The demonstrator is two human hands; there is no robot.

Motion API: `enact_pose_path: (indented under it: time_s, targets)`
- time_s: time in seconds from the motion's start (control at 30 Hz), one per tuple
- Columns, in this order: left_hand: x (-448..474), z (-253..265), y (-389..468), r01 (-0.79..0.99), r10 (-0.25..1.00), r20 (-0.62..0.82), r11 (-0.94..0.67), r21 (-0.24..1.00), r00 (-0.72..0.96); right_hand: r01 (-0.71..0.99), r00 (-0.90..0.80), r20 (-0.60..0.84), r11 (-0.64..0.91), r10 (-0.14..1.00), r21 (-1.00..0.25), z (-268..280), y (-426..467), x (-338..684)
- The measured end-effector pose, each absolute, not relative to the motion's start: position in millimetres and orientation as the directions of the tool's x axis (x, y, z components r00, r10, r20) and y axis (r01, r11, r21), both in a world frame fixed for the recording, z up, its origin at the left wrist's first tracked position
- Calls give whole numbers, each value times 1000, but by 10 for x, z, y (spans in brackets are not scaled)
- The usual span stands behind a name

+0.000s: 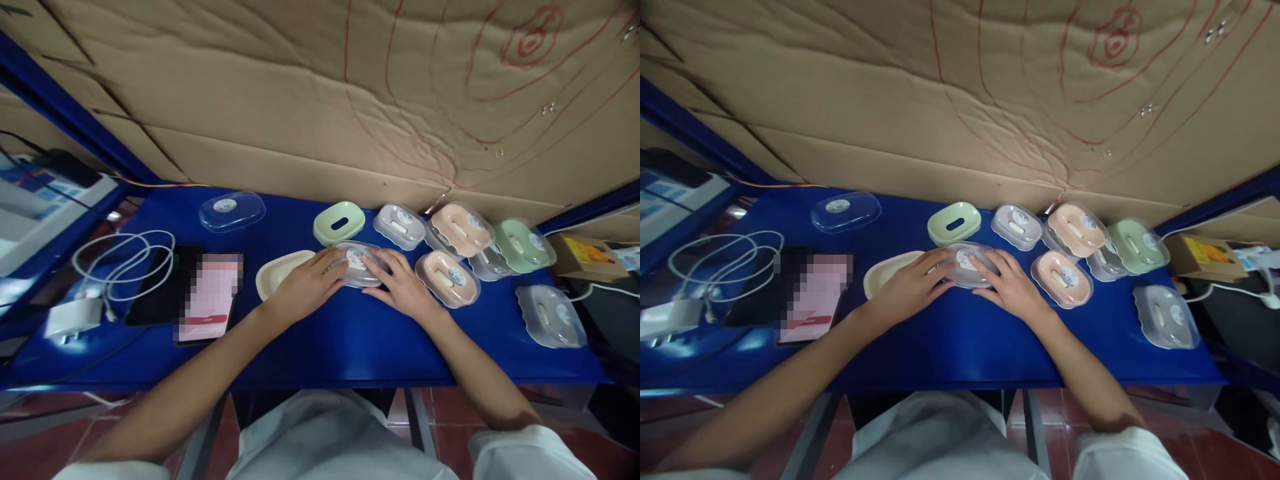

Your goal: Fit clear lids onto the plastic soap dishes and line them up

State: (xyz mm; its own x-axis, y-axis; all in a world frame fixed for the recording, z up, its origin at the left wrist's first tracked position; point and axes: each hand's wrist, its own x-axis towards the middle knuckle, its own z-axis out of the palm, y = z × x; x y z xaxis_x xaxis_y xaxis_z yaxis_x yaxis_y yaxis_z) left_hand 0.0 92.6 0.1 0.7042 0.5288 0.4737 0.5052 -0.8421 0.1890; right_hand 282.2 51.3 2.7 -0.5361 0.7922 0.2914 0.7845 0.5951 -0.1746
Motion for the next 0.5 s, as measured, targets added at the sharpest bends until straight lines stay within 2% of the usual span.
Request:
enact_pose_path:
  time_s: [0.13, 0.3, 0.5]
  targets:
    - [-19, -12, 961, 487, 529, 471, -845, 219, 706, 792, -526, 325, 592, 786, -149, -29, 503, 2764]
    - [1, -15, 968, 463, 553, 496, -833, 304, 670, 777, -490, 382, 591, 783, -215, -91, 533, 2820]
    - [-7, -6, 966, 446, 554, 509, -833, 329, 659, 770, -482, 393, 592, 783, -237, -128, 556, 2841]
